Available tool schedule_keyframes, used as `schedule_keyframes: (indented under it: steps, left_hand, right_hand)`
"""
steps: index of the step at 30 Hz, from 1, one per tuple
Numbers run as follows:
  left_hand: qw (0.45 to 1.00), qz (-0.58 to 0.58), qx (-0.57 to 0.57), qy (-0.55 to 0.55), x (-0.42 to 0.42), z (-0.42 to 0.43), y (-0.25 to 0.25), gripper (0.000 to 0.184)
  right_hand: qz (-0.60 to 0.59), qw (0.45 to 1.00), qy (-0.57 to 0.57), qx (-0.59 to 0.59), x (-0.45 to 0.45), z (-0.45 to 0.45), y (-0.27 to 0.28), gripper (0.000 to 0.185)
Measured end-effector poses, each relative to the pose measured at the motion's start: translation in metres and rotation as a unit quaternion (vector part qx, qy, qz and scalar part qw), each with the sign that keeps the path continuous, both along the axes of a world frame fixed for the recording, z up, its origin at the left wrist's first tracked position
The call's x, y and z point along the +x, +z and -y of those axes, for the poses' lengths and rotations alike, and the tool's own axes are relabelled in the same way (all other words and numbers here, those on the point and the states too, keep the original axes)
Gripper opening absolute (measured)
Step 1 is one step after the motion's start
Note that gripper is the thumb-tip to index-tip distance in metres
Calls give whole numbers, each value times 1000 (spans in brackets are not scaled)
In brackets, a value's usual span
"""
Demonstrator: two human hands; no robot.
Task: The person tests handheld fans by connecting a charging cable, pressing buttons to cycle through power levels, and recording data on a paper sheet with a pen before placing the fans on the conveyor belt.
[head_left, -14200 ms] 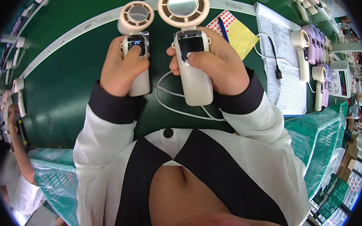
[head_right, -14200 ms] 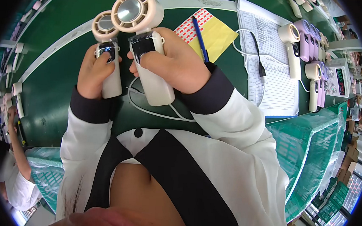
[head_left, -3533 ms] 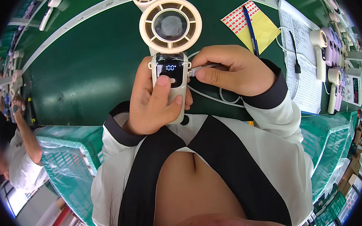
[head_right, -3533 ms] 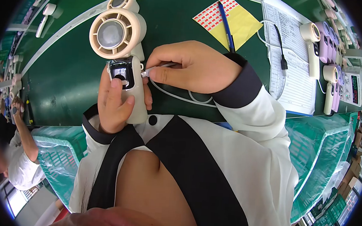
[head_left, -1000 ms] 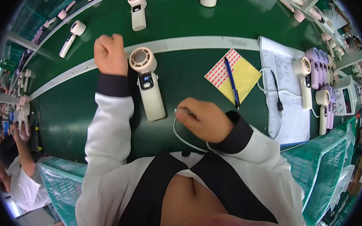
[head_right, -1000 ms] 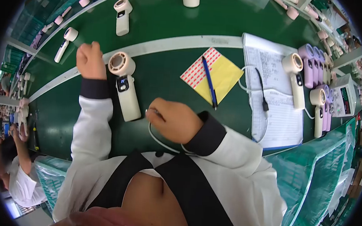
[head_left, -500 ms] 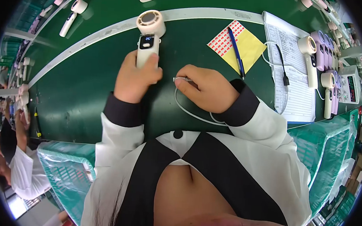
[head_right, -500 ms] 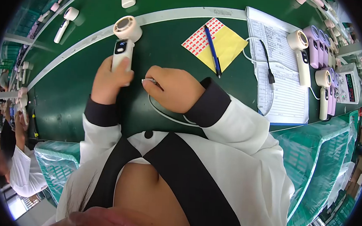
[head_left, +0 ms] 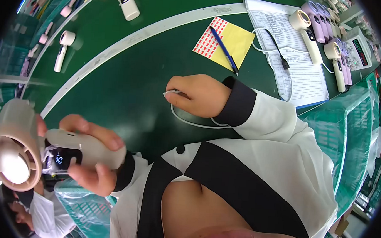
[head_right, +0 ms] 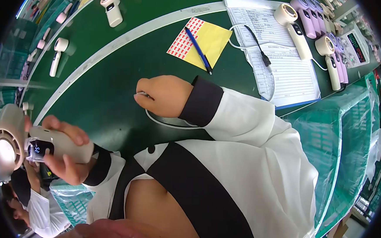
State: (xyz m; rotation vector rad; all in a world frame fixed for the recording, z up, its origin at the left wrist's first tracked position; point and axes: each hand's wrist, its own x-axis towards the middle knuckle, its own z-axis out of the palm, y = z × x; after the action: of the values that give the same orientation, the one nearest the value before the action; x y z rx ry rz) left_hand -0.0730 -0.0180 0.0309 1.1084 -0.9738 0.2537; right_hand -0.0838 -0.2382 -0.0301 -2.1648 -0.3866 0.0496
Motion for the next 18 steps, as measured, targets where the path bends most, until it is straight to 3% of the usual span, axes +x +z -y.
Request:
schedule_keyframes:
  steps: [2, 4, 6, 10, 14, 18]
  left_hand:
    - [1000, -5, 18, -8, -4, 2, -4, 64]
    - [981, -182, -24, 63, -11, 15, -10, 52]
    - [970, -237, -42, 9, -8, 18, -12, 52]
    - [964, -264, -19, 27, 1, 22, -25, 52]
    - [941, -321, -54, -97, 9, 22, -34, 51]
    - [935, -342, -43, -83, 10, 21, -36, 51]
  right_hand:
    - [41, 999, -7, 6, 2, 2, -4, 12]
    - [82, 996, 6, 19, 4, 1, -8, 12]
    - [64, 998, 14, 14, 5, 1, -3, 13]
    - [27, 999, 11, 19, 6, 0, 1, 12]
    - [21, 1000, 12, 11, 5, 1, 4, 12]
    - [27, 999, 11, 16, 5, 1, 3, 11]
